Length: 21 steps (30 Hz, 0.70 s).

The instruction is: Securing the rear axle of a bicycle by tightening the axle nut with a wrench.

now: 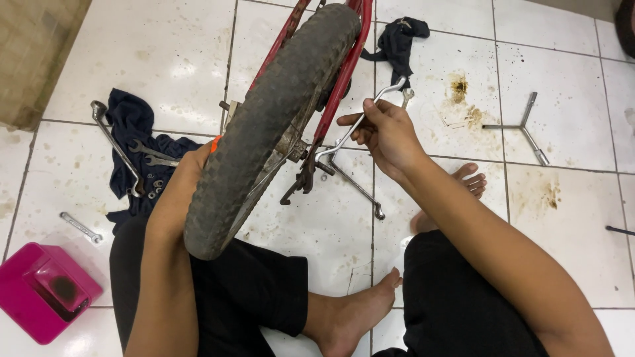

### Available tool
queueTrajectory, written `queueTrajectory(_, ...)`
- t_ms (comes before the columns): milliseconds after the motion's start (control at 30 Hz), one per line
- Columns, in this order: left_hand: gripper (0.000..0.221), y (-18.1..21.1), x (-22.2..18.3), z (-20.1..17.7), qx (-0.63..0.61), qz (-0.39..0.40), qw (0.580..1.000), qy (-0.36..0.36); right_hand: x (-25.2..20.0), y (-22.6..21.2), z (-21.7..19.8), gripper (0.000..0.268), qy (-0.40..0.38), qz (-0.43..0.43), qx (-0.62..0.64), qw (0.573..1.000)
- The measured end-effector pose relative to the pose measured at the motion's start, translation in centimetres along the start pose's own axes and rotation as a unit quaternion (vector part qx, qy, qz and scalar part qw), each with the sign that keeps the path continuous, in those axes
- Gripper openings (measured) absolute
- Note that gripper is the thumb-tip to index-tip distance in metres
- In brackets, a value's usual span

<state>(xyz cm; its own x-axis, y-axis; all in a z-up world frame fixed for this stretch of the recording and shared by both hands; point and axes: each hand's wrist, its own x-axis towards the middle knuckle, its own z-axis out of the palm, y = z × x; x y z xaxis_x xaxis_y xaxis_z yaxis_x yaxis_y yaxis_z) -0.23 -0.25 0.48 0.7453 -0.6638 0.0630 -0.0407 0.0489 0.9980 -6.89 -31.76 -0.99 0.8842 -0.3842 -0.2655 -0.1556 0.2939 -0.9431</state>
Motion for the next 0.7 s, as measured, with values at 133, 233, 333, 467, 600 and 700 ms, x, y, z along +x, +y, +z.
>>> queueTrajectory(133,0.030,0.1,0.0,-0.1,0.005,0.000,1.000,-0.007,-0.3,-0.3,-0.3,0.016,-0.011,-0.029,0.003,1.000)
queueTrajectory(233,0.034,0.3,0.2,0.1,0.007,-0.012,1.000,0.006,-1.1,-0.9,0.0,0.016,-0.023,-0.053,-0.014,0.998)
queueTrajectory(333,0.033,0.3,-0.1,0.1,0.008,-0.004,1.000,0.003,-2.9,-2.3,0.6,0.012,-0.076,-0.151,-0.077,0.983)
queueTrajectory(467,0.034,-0.3,0.1,-0.1,0.017,-0.013,1.000,0.007,-5.3,-3.3,1.4,0.012,-0.144,-0.315,-0.182,0.920)
queueTrajectory(600,0.033,0.6,0.0,0.0,0.027,-0.012,1.000,0.005,-5.4,-2.6,1.4,0.008,-0.159,-0.376,-0.203,0.890)
queueTrajectory(700,0.034,0.4,0.0,0.1,0.023,-0.009,1.000,0.003,-5.5,-3.3,1.7,0.010,-0.145,-0.348,-0.197,0.905)
